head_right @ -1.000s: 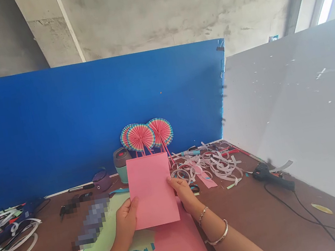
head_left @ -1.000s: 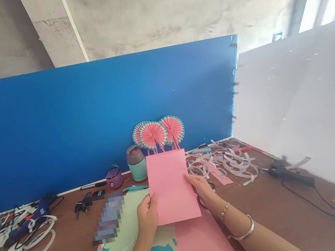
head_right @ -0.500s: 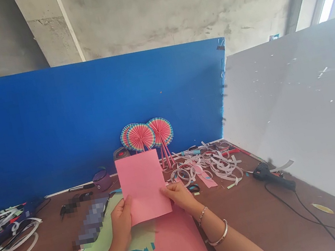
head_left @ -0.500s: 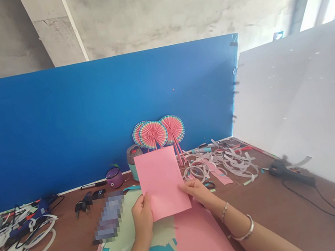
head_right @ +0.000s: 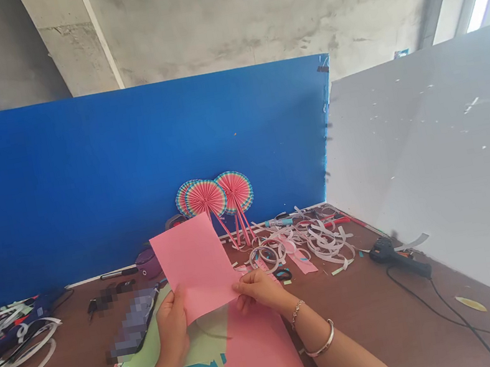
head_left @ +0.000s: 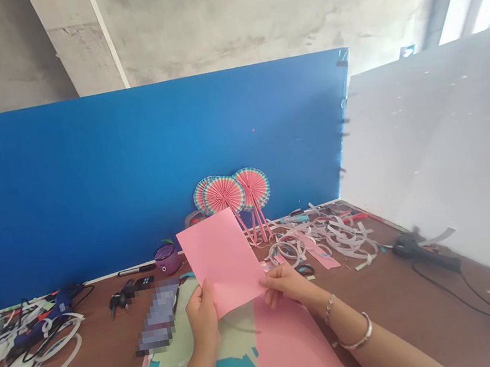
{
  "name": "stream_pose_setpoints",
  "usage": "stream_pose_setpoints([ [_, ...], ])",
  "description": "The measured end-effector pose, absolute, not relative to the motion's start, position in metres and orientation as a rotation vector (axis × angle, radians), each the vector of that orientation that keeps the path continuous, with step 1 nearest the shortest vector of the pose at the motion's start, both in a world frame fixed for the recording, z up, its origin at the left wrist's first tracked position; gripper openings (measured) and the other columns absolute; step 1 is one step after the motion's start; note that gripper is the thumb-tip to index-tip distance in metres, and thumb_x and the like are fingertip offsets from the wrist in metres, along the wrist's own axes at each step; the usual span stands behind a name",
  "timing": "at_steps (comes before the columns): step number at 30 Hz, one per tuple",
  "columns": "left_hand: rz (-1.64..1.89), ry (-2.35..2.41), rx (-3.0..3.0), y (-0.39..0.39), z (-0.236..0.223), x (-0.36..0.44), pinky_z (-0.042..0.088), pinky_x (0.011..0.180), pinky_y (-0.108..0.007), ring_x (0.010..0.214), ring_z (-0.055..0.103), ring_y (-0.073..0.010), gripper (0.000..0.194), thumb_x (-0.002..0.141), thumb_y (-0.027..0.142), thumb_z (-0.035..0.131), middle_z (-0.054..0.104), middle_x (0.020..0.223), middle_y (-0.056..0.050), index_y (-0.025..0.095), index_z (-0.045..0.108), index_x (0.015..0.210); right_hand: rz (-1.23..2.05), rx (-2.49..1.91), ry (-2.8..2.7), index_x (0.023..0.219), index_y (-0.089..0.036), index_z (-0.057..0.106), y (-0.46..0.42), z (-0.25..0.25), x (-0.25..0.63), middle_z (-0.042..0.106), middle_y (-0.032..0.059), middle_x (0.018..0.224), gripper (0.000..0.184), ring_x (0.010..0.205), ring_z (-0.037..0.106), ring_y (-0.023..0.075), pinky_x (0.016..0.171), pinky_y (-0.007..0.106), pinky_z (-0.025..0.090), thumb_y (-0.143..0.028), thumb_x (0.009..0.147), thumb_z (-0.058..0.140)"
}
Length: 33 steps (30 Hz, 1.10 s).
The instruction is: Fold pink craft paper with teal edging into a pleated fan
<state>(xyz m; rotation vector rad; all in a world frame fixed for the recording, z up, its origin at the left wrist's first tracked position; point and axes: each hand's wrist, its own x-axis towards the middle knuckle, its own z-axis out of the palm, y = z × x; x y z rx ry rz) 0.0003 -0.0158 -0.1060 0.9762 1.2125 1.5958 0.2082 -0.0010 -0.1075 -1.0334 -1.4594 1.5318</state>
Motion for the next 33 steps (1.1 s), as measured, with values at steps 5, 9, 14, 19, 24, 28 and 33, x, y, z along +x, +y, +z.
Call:
stream_pose_setpoints([
  [5,1.601,1.208,0.963,-0.014,-0.107,-0.002,0.042,0.056,-0.024,0.064,0.055,-0.0164,0.042,0.071,0.055,0.060,0.062,0.069,-0.002,0.015,0.063,0.083,1.527,-1.015,-1.466,0.054,-0.016,0.048,0.001,-0.111,0.209,0.067,0.0041,0.053,0.045,0.043,0.060,0.0119,0.039,0.019,0.029,-0.056,0.069,0.063],
  [9,1.643,1.228,0.920,-0.014,-0.105,-0.002,0.043,0.057,-0.024,0.065,0.055,-0.0166,0.043,0.069,0.056,0.061,0.064,0.072,-0.002,0.016,0.063,0.084,1.565,-1.004,-1.472,0.066,-0.014,0.059,0.000,-0.110,0.210,0.070,0.0048,0.059,0.039,0.048,0.063,0.0139,0.041,0.019,0.035,-0.053,0.069,0.065],
  [14,1.634,1.236,0.957,-0.014,-0.105,-0.004,0.042,0.055,-0.025,0.061,0.054,-0.0159,0.044,0.068,0.059,0.061,0.062,0.067,0.000,0.016,0.063,0.080,1.570,-0.999,-1.527,0.072,-0.012,0.064,-0.005,-0.103,0.213,0.070,0.0056,0.060,0.040,0.050,0.062,0.0135,0.043,0.019,0.035,-0.053,0.070,0.064],
  [19,1.510,1.219,1.072,-0.015,-0.102,-0.006,0.040,0.054,-0.023,0.058,0.051,-0.0142,0.042,0.070,0.057,0.060,0.058,0.062,0.002,0.016,0.063,0.079,1.537,-0.967,-1.377,0.061,-0.014,0.057,-0.005,-0.099,0.215,0.061,0.0001,0.053,0.042,0.045,0.054,0.0102,0.045,0.020,0.036,-0.054,0.071,0.063],
  [24,1.283,1.143,1.174,-0.015,-0.101,-0.004,0.042,0.055,-0.025,0.059,0.054,-0.0163,0.045,0.069,0.058,0.061,0.062,0.063,-0.001,0.014,0.066,0.080,1.497,-0.860,-1.229,0.074,-0.014,0.064,-0.003,-0.098,0.215,0.064,0.0033,0.067,0.039,0.058,0.057,0.0133,0.054,0.024,0.041,-0.051,0.068,0.069],
  [28,1.157,1.080,1.191,-0.013,-0.104,-0.003,0.042,0.053,-0.026,0.057,0.056,-0.0170,0.047,0.068,0.057,0.062,0.064,0.063,-0.002,0.013,0.067,0.081,1.389,-0.915,-1.103,0.063,-0.014,0.062,0.000,-0.099,0.217,0.061,0.0029,0.059,0.040,0.053,0.053,0.0132,0.053,0.025,0.039,-0.052,0.063,0.072],
  [33,1.099,1.019,1.194,-0.014,-0.099,-0.005,0.045,0.057,-0.029,0.057,0.058,-0.0177,0.044,0.066,0.053,0.065,0.066,0.065,-0.004,0.013,0.068,0.083,1.308,-0.933,-1.013,0.055,-0.016,0.053,0.004,-0.097,0.221,0.051,-0.0020,0.051,0.039,0.046,0.043,0.0090,0.046,0.023,0.032,-0.049,0.063,0.072],
])
